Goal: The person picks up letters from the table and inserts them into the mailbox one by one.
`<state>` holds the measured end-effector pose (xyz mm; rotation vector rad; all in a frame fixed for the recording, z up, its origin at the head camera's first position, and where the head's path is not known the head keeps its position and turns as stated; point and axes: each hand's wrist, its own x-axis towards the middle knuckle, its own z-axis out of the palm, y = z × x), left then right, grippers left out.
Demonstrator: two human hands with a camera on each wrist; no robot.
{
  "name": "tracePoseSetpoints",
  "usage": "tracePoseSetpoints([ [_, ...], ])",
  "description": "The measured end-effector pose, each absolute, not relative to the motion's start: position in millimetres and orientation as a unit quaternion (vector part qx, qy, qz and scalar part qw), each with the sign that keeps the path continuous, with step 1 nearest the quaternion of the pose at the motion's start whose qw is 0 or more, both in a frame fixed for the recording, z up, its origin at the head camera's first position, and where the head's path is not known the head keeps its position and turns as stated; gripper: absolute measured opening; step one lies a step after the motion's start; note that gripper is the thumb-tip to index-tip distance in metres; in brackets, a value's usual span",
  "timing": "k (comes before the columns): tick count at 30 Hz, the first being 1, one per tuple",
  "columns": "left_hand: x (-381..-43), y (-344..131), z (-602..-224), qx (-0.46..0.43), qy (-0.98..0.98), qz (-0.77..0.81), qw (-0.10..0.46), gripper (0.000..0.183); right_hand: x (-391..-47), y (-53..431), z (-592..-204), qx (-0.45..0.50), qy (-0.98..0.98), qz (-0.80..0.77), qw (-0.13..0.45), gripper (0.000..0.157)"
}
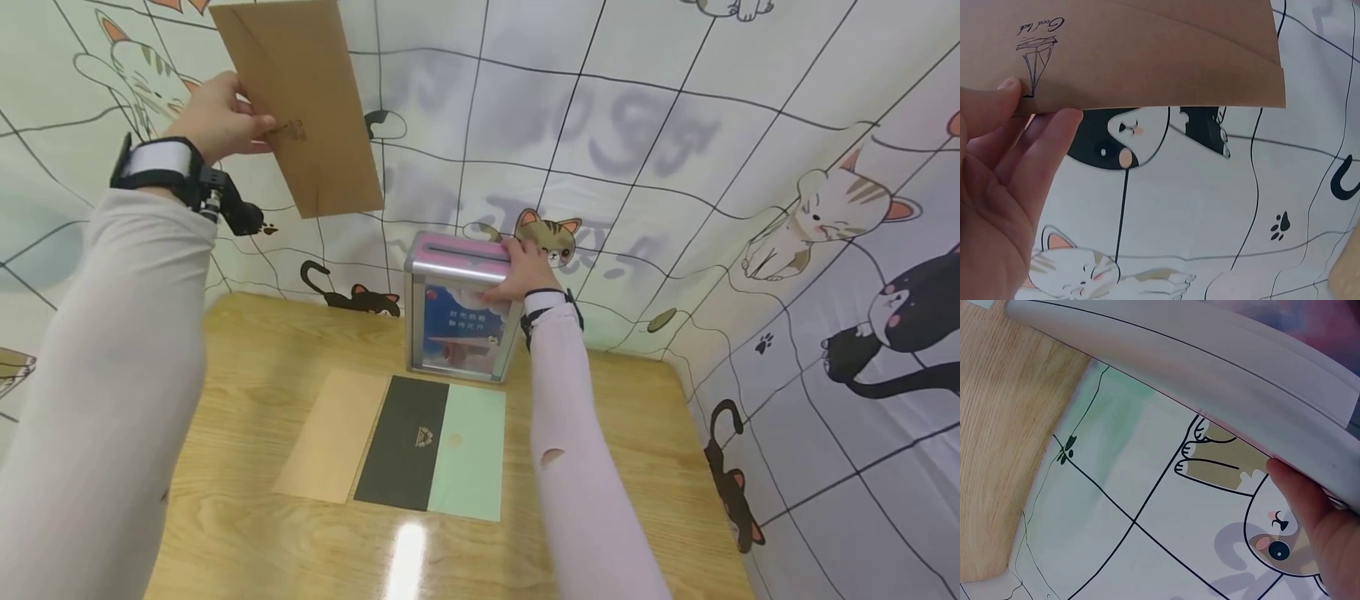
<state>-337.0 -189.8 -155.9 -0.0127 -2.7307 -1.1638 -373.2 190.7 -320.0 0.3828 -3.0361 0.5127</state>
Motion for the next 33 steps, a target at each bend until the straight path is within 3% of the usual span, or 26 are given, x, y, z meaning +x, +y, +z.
tracePoseSetpoints([
  [33,-346,-115,-142,-0.067,-0.902,-0.419,0.079,0.045,-379,194,-322,0.135,-0.974,0.177,0.034,0.108],
])
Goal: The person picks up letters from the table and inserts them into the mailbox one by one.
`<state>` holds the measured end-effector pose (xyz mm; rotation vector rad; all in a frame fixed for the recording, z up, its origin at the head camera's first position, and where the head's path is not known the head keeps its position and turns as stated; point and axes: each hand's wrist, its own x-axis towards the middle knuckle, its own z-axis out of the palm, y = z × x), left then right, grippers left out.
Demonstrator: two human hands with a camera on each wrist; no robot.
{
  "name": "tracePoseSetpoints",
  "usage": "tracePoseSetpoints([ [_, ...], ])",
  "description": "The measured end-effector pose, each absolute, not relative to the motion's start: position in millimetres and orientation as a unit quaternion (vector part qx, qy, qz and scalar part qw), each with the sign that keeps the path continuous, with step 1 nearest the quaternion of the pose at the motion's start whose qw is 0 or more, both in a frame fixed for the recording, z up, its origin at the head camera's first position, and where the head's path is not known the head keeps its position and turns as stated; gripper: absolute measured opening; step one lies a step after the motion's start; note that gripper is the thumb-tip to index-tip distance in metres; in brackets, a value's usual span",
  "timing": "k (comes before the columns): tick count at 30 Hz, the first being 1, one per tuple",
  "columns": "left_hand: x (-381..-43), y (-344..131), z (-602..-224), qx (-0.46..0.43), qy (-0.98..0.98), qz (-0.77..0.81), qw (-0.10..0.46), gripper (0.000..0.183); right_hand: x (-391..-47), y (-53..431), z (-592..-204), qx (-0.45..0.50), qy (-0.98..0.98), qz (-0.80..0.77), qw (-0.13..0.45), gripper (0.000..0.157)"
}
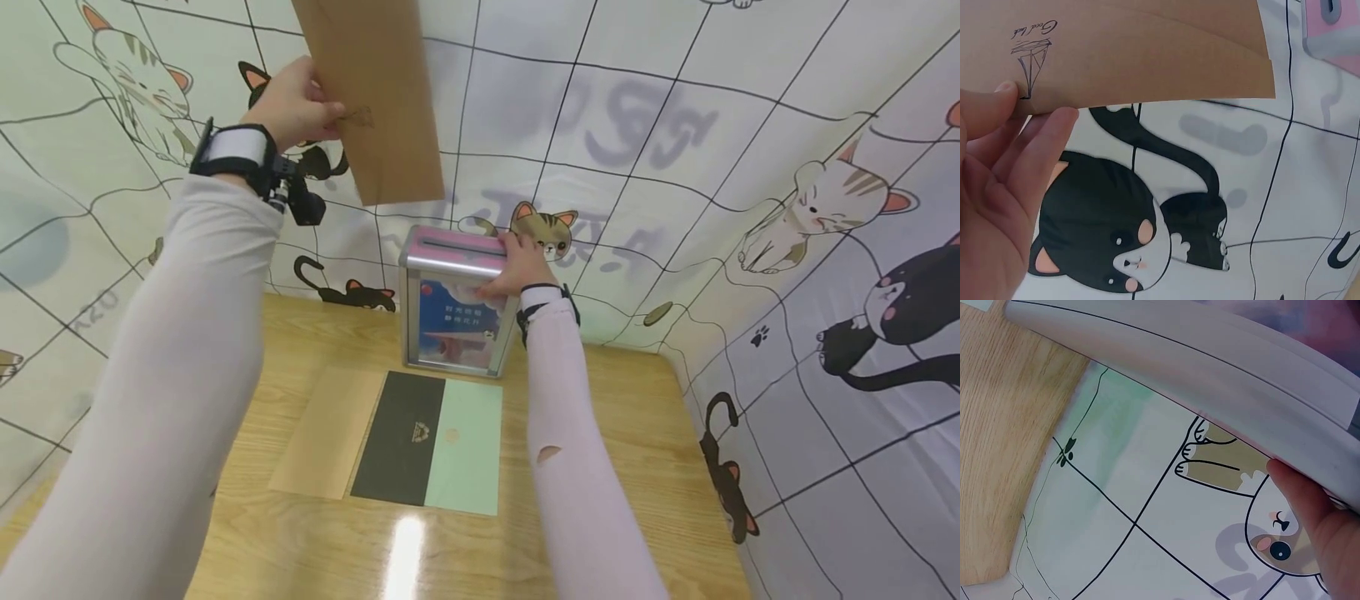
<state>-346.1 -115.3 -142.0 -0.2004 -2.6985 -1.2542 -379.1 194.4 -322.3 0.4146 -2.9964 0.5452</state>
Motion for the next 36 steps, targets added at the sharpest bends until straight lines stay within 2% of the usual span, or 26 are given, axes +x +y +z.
tracePoseSetpoints([
  [15,-367,-71,-157,-0.123,-0.890,-0.436,0.056,0.047,-378,189,-321,0.127,-0.976,0.174,0.041,0.107],
  [36,-379,-34,-179,-0.139,-0.905,-0.400,0.042,0.041,-377,189,-318,0.127,-0.976,0.171,0.044,0.104],
])
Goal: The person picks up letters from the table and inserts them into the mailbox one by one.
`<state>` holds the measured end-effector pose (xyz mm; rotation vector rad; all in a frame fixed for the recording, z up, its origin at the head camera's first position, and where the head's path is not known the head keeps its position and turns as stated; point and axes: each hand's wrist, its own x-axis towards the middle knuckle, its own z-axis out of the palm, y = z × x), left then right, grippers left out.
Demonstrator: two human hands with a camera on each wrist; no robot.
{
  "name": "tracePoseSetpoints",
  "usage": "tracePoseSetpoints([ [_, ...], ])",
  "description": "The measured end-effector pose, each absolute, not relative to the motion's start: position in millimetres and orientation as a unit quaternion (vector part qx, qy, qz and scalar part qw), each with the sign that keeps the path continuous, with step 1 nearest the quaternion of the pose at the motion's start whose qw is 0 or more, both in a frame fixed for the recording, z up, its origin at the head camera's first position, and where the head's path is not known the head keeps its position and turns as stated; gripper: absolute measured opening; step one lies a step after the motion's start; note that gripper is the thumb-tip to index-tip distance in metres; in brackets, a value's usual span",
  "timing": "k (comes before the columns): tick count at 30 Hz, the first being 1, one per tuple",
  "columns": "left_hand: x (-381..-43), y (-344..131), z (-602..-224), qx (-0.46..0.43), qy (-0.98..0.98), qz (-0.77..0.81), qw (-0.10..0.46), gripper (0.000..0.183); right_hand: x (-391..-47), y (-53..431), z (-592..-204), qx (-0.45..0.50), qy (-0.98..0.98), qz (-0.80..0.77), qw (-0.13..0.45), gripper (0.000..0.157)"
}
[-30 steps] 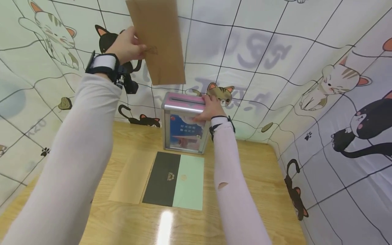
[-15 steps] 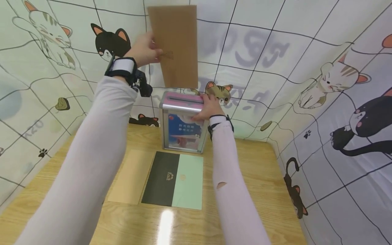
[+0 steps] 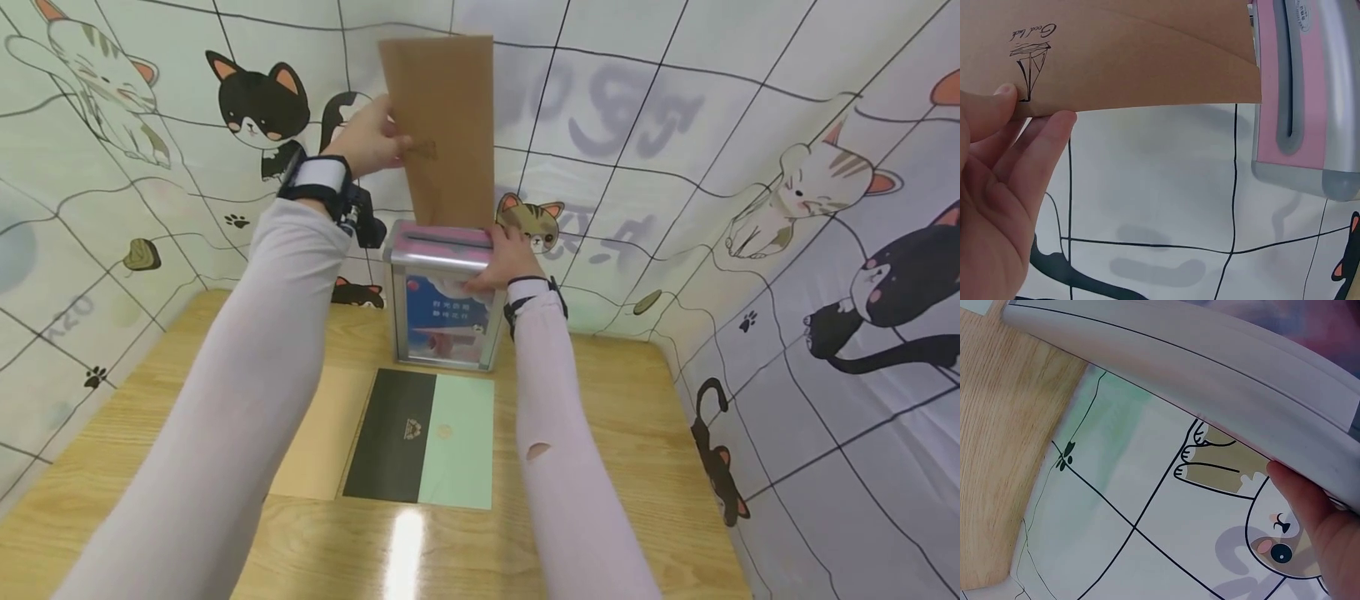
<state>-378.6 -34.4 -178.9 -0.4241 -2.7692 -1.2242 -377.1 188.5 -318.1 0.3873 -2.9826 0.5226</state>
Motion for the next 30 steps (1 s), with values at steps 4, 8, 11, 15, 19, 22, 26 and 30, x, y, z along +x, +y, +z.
tracePoseSetpoints([
  [4,-380,-32,-181,-0.135,-0.905,-0.402,0.036,0.042,-382,189,-319,0.130,-0.976,0.171,0.044,0.106],
  [8,-381,-30,-184,-0.135,-0.906,-0.399,0.036,0.041,-386,189,-321,0.135,-0.975,0.169,0.043,0.108],
  [11,-382,-29,-185,-0.135,-0.906,-0.400,0.037,0.040,-388,190,-321,0.133,-0.975,0.171,0.041,0.110],
  [15,-385,-28,-188,-0.128,-0.907,-0.401,0.029,0.042,-391,191,-322,0.133,-0.975,0.173,0.038,0.113],
  [19,-386,-28,-190,-0.124,-0.911,-0.393,0.023,0.043,-392,191,-323,0.135,-0.974,0.175,0.038,0.114],
  [22,-387,-29,-192,-0.127,-0.914,-0.385,0.025,0.043,-393,192,-323,0.136,-0.974,0.177,0.036,0.115],
  [26,-389,-31,-194,-0.128,-0.918,-0.375,0.027,0.043,-392,191,-323,0.132,-0.974,0.180,0.032,0.120],
  [30,-392,-33,-196,-0.132,-0.920,-0.369,0.026,0.043,-391,191,-321,0.124,-0.976,0.177,0.028,0.125],
])
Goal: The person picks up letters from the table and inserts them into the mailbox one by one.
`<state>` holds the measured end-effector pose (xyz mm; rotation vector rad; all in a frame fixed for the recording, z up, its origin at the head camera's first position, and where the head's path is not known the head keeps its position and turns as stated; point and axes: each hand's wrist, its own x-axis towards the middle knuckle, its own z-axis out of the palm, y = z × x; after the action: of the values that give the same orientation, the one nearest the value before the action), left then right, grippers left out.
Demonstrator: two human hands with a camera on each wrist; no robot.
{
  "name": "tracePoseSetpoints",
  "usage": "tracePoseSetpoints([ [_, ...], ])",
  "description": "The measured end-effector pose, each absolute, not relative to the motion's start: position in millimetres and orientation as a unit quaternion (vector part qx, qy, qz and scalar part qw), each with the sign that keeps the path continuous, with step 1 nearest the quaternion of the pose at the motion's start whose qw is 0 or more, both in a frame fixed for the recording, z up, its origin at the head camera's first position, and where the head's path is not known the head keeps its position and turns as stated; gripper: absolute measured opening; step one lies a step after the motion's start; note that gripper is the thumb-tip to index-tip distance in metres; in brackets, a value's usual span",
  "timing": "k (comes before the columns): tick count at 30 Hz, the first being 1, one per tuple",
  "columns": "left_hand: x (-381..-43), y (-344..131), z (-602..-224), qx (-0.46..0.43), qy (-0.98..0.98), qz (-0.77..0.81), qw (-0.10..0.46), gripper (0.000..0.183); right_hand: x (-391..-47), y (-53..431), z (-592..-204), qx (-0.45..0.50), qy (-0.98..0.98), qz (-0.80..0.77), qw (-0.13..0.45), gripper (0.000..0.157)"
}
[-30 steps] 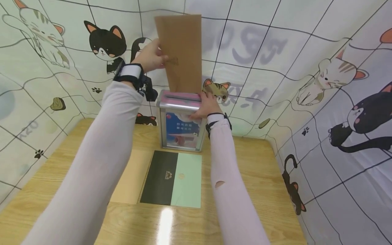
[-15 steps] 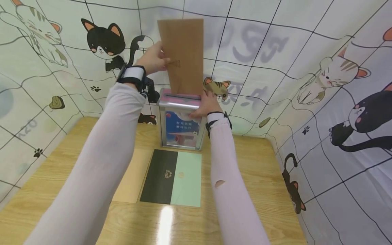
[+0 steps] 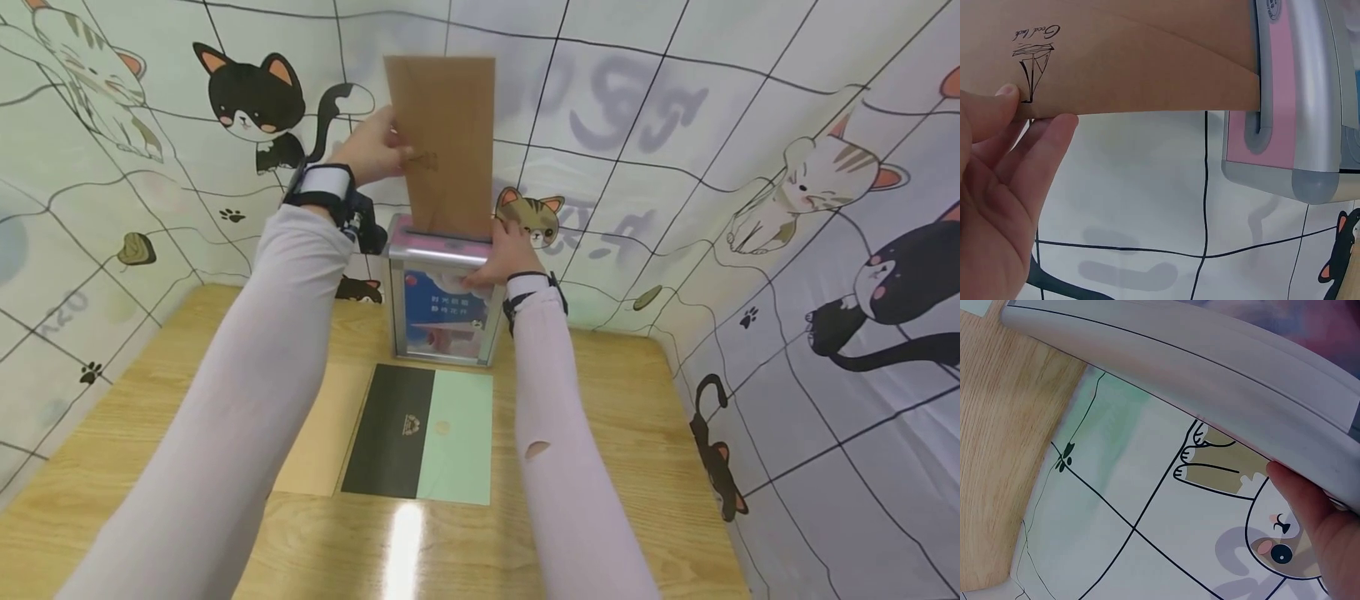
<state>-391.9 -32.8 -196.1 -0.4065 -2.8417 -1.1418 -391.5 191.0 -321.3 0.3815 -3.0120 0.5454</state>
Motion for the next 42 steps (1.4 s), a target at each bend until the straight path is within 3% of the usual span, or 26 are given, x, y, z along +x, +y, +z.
tracePoseSetpoints([
  [18,-398,-32,-206,-0.126,-0.931,-0.341,0.024,0.038,-380,187,-310,0.117,-0.979,0.162,0.026,0.100],
  [28,-408,-31,-226,-0.136,-0.926,-0.353,0.014,0.047,-383,186,-316,0.113,-0.980,0.159,0.024,0.103],
  [42,-410,-29,-241,-0.154,-0.931,-0.331,0.010,0.037,-384,187,-317,0.118,-0.981,0.152,0.024,0.107],
])
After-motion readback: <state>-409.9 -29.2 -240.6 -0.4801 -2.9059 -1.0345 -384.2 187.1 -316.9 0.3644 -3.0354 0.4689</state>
